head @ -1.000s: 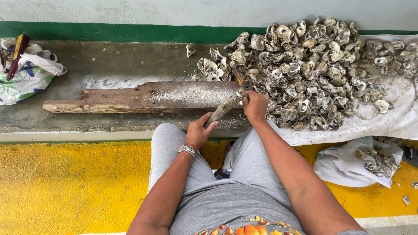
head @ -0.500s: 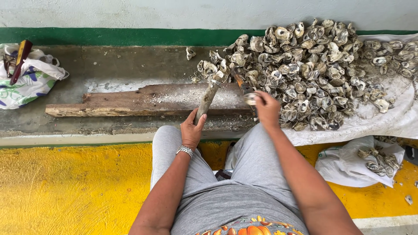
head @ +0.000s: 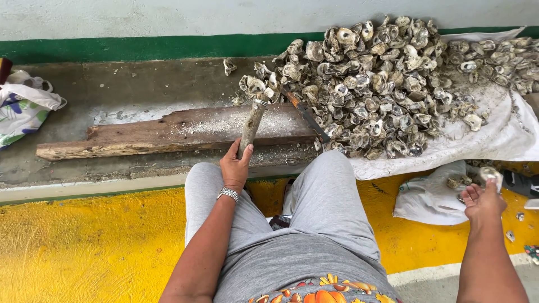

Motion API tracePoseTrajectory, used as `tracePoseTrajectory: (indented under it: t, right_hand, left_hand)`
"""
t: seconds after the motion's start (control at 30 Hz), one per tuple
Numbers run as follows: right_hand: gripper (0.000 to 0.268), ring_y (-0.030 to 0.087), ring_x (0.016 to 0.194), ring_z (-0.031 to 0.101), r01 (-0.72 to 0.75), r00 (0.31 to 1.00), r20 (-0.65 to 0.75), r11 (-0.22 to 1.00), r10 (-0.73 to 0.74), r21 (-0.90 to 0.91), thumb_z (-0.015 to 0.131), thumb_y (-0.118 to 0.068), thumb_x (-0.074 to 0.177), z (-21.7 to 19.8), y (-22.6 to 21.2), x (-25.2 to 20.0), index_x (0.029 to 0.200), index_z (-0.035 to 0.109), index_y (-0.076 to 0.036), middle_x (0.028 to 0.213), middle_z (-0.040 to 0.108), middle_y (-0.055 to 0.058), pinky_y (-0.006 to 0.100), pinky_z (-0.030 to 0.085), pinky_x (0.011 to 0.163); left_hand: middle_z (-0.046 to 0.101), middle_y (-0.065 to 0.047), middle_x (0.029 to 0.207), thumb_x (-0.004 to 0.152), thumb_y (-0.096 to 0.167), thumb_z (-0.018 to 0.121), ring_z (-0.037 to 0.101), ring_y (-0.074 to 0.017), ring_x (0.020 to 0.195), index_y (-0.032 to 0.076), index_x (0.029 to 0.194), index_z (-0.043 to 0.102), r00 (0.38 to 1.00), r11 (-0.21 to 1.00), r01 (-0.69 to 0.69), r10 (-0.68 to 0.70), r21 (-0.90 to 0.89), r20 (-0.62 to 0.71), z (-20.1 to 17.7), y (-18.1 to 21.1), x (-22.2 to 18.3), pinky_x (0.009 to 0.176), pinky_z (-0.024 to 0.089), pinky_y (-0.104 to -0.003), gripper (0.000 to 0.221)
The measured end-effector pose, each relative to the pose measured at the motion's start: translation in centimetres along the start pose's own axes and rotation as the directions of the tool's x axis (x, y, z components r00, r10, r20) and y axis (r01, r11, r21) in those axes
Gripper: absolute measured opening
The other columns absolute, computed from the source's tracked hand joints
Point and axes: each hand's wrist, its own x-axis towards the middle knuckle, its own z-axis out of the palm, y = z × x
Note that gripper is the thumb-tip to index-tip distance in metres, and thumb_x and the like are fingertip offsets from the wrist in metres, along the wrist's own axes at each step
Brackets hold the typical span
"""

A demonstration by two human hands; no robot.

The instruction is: Opening oysters using a hammer and a wooden block against a concrete ledge.

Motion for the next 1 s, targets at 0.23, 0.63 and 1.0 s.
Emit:
tracePoseTrajectory:
  t: [0.23,0.63,1.0]
  right_hand:
    - [0.018,0.013,0.073,0.063,-0.038,0.881,0.423,0.923,0.212,-0.382,0.062,-0.015,0.105,7.9,6.1,-0.6,0.117,0.065,-0.002,0.094,0.069,0.007,0.027,0.055,0.065]
    - [0.020,0.016,0.071,0.062,0.713,0.607,0.788,0.509,-0.103,-0.483,0.061,-0.015,0.101,33.9,6.0,-15.1,0.118,0.073,-0.013,0.109,0.074,0.006,0.029,0.051,0.060]
    - [0.054,0.037,0.146,0.035,0.916,0.399,0.912,0.083,-0.093,-0.392,0.054,-0.017,0.104,46.8,11.5,-14.5,0.154,0.039,-0.004,0.159,0.035,0.018,0.046,0.035,0.119]
  left_hand:
    - [0.079,-0.007,0.098,0.093,0.035,0.075,0.069,-0.0088,0.083,0.006,0.131,0.068,0.999,1.000,0.024,-0.024,-0.003,-0.038,-0.1,-0.4,0.0,0.074,0.056,-0.028,0.049]
    - [0.074,-0.001,0.095,0.094,0.029,0.074,0.061,-0.0053,0.075,0.004,0.130,0.069,0.982,0.970,0.109,-0.138,-0.217,-0.127,0.5,-2.1,0.9,0.064,0.052,-0.025,0.044]
    - [0.078,-0.005,0.099,0.091,0.030,0.075,0.070,-0.0085,0.085,0.005,0.132,0.067,0.979,0.981,0.178,-0.184,-0.080,-0.083,0.2,-1.5,0.6,0.075,0.057,-0.026,0.048]
